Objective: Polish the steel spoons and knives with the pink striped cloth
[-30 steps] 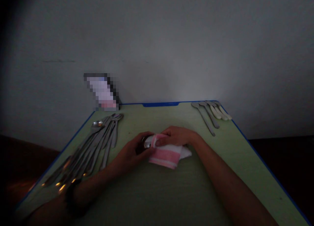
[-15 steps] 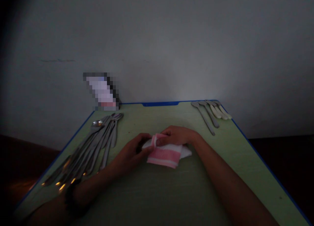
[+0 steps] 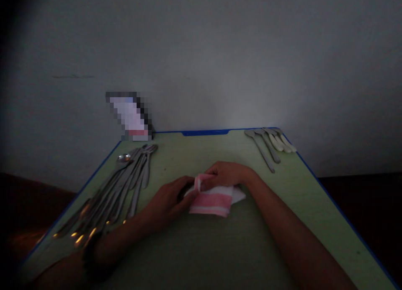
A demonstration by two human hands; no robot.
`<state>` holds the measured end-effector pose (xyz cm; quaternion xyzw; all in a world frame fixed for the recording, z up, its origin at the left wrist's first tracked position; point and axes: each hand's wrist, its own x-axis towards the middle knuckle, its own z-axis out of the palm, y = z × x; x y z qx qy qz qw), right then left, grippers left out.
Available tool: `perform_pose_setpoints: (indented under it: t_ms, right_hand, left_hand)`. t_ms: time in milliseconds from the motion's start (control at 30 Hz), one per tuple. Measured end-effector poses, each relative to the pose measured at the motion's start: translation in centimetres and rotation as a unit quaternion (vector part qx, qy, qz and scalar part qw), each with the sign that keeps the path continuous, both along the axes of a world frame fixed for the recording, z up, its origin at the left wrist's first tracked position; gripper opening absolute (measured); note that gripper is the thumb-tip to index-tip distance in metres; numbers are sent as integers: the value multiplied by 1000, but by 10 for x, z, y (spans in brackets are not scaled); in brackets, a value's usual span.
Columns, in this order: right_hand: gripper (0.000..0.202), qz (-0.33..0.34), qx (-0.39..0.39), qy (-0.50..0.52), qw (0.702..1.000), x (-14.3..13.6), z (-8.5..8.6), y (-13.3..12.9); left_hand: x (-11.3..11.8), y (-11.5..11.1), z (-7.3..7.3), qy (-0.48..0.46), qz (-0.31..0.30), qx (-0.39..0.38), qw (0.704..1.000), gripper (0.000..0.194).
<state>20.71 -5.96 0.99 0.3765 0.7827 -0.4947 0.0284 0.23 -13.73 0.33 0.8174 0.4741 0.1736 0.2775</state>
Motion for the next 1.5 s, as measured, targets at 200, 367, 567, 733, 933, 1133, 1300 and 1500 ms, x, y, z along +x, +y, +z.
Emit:
perform_pose_setpoints:
  t_ms: [200, 367, 567, 733, 933, 1133, 1300, 1500]
  right_hand:
    - [41, 10, -2, 6, 1000, 0, 0, 1]
    - [40, 8, -14, 5, 1000, 0, 1, 0]
    - [39, 12, 8, 8, 1000, 1, 1, 1]
    - [36, 22, 6, 23, 999, -2, 0, 0]
    - [34, 29, -99, 1, 995, 14, 10, 2]
    - [36, -35, -170, -27, 985, 66, 26, 7]
    - [35, 11, -165, -32, 986, 59, 43, 1]
    - [41, 73, -96, -6, 993, 31, 54, -9]
  left_hand:
    - [0, 1, 2, 44, -12, 7, 999, 28]
    - [0, 1, -1, 60, -24, 18, 998, 24]
    - [-1, 1, -2, 61, -21, 26, 998, 29]
    - [-3, -1, 2, 25, -45, 3, 999, 33]
    - [-3, -2, 5, 29, -39, -19, 999, 32]
    - [-5, -2, 5, -17, -37, -33, 999, 33]
    - [-8, 0, 0, -79, -11, -57, 995, 39]
    - [-9, 1, 1, -98, -20, -71, 992, 39]
